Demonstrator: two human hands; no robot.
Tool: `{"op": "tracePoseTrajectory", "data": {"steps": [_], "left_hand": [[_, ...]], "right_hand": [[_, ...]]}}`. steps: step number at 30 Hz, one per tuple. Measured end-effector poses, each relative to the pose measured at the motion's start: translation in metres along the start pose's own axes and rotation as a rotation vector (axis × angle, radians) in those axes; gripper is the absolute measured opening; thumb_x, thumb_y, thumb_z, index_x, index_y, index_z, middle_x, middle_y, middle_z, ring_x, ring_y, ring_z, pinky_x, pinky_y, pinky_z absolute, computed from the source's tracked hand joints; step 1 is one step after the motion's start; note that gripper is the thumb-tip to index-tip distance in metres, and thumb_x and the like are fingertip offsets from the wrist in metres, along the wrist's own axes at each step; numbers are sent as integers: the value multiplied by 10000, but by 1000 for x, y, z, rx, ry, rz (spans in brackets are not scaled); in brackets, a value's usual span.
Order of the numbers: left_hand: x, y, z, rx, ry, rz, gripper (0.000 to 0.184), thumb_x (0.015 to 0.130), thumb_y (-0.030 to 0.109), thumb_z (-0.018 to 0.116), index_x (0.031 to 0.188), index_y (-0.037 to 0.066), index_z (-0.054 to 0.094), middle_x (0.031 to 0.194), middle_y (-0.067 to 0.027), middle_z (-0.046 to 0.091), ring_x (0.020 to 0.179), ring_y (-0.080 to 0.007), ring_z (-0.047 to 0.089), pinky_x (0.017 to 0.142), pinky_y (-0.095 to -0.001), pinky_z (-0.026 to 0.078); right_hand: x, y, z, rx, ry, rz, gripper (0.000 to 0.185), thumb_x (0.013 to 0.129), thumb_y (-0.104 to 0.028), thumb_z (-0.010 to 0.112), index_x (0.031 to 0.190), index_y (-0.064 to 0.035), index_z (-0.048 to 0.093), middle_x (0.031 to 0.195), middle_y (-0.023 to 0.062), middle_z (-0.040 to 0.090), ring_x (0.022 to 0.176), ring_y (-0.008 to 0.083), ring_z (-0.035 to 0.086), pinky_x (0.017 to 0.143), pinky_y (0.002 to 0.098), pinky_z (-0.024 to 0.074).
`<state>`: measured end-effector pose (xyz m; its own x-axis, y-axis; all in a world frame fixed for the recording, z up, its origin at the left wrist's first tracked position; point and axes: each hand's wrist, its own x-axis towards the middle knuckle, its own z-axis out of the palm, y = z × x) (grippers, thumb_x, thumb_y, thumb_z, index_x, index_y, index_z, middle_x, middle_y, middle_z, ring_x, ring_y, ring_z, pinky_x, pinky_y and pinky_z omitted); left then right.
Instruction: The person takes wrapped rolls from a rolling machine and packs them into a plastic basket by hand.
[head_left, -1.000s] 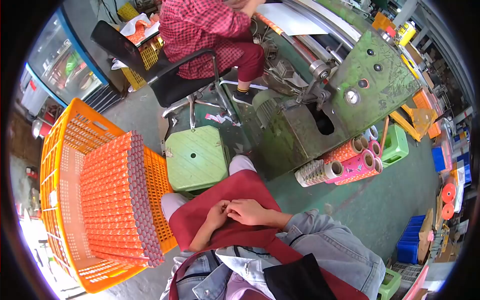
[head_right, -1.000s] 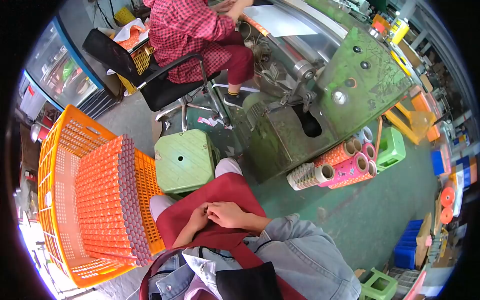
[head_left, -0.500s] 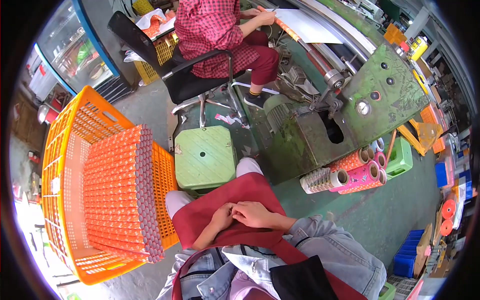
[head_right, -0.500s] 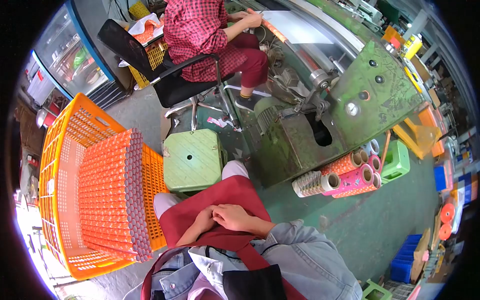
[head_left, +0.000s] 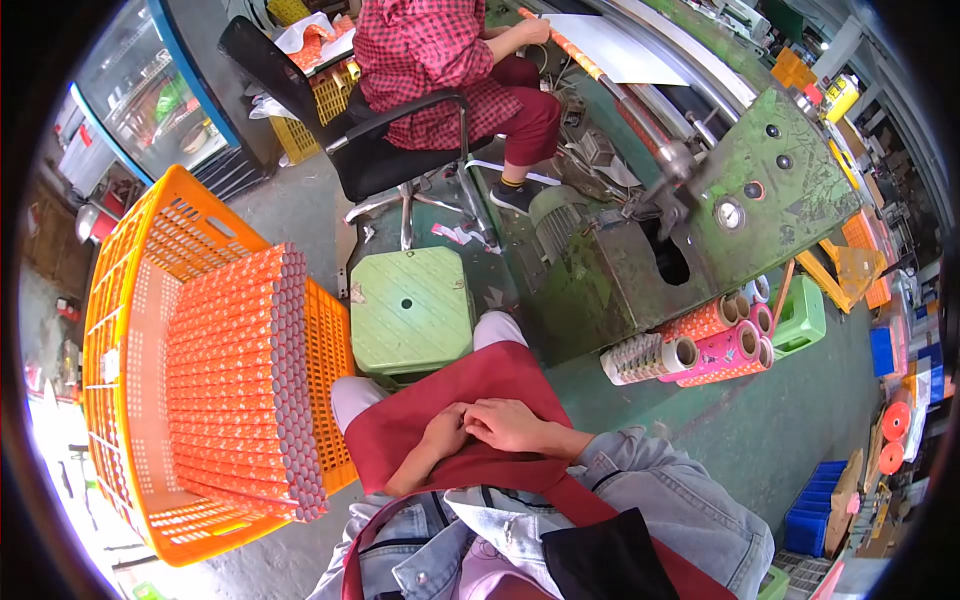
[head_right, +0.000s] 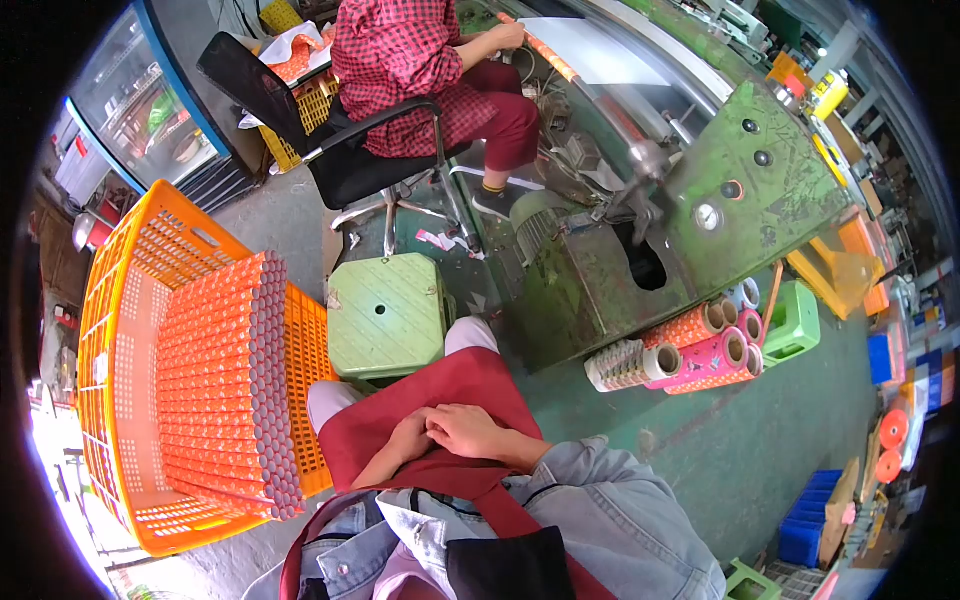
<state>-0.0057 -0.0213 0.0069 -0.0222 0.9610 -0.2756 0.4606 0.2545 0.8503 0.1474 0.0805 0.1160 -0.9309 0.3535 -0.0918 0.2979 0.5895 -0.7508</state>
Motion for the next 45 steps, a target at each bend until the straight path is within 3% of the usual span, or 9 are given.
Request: {"op": "tracePoseTrajectory", "data": {"steps": [8, 11, 20, 23, 28, 36, 39, 45], "left_hand": [[-1, 1, -2, 25, -14, -3, 289, 798, 154, 615, 1074, 67, 600, 1085, -156, 625, 1026, -329, 596, 867, -385, 481], [-1, -3, -1, 11, 1, 11, 286, 801, 157, 618, 1072, 68, 598, 1077, -157, 624, 1022, -333, 597, 857, -386, 485], [-2, -6, 1, 35, 40, 41, 270, 823, 187, 623, 1064, 68, 598, 1051, -153, 627, 972, -327, 612, 819, -388, 494], [-2, 4, -1, 34, 16, -77, 272, 854, 239, 617, 1062, 64, 604, 1014, -151, 633, 907, -320, 623, 780, -387, 501], [4, 16, -1, 55, -10, -120, 296, 881, 289, 601, 1063, 57, 610, 982, -150, 638, 864, -315, 626, 751, -385, 504], [22, 19, 2, 129, -60, -28, 321, 887, 302, 590, 1063, 33, 607, 999, -164, 638, 905, -325, 622, 788, -389, 500], [27, 11, 6, 166, -16, 84, 279, 884, 274, 621, 1051, 50, 613, 926, -138, 641, 768, -267, 623, 695, -357, 507], [37, 0, 1, 162, -112, 80, 287, 888, 272, 613, 1053, 37, 605, 969, -148, 629, 814, -272, 618, 730, -356, 502]], "right_hand": [[-1, -2, 3, -8, 9, -1, 205, 857, -193, 589, 1026, -87, 539, 907, 84, 622, 874, 305, 615, 714, 433, 494], [0, -6, -2, 47, -5, 42, 150, 871, -220, 587, 933, -84, 586, 899, 91, 612, 882, 303, 608, 735, 435, 481], [1, 4, 0, 4, 25, 20, 174, 850, -191, 598, 976, -77, 563, 889, 84, 622, 848, 299, 620, 705, 424, 497], [-1, 15, -4, 35, 141, 13, 124, 839, -183, 608, 894, -78, 574, 856, 84, 620, 822, 299, 621, 685, 419, 498], [-15, 33, -22, 47, 202, 98, 122, 846, -190, 616, 900, -82, 591, 856, 81, 618, 819, 283, 623, 679, 406, 495], [-38, 41, -40, 33, 374, 191, 110, 844, -177, 621, 889, -78, 599, 832, 85, 619, 773, 282, 618, 659, 395, 497], [-39, 33, -45, 10, 464, 215, 99, 818, -168, 636, 864, -92, 591, 803, 73, 608, 778, 288, 603, 652, 402, 486], [-28, 41, -95, -165, 699, 162, 139, 768, -142, 690, 839, -85, 585, 791, 80, 589, 769, 299, 567, 655, 403, 471]]}}
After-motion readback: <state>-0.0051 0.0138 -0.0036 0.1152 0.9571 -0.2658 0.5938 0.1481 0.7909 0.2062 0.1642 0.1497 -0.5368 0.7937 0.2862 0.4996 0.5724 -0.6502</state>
